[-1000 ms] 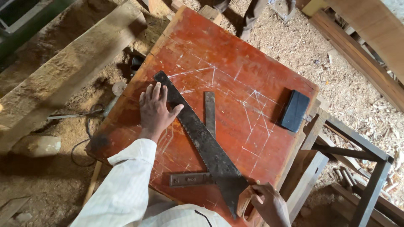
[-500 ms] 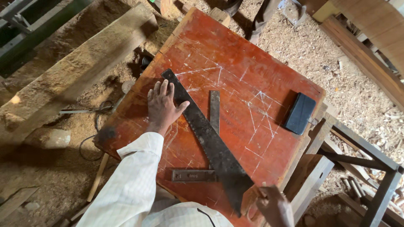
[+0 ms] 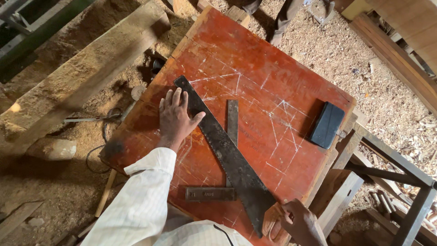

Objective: The person measures a wooden plank on a workbench using a tape measure and a set square, then marks lines with chalk. They repeatedly reposition the tools to draw multiple straight lines across the plank's surface.

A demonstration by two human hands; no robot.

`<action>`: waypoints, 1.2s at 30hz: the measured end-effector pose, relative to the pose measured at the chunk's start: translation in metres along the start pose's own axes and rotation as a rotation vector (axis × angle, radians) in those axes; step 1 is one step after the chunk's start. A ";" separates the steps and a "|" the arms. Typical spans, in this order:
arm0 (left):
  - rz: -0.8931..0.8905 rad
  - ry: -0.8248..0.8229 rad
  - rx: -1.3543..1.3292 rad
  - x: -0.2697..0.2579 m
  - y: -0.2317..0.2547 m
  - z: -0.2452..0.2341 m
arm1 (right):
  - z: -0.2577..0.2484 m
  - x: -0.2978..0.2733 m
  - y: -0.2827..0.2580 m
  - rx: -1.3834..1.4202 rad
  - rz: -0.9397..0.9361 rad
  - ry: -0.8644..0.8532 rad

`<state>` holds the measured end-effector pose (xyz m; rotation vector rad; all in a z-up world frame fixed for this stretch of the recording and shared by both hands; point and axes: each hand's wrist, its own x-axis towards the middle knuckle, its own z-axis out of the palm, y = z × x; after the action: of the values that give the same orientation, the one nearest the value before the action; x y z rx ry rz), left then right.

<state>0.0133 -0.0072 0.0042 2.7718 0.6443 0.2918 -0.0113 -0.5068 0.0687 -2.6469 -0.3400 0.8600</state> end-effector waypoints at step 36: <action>0.016 0.111 -0.151 -0.007 -0.009 0.004 | 0.019 0.353 -0.350 -0.028 -1.046 0.227</action>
<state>0.0048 -0.0039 -0.0033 2.6320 0.6000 0.4802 0.2136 -0.0670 0.0045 -2.0640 -1.4693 0.1970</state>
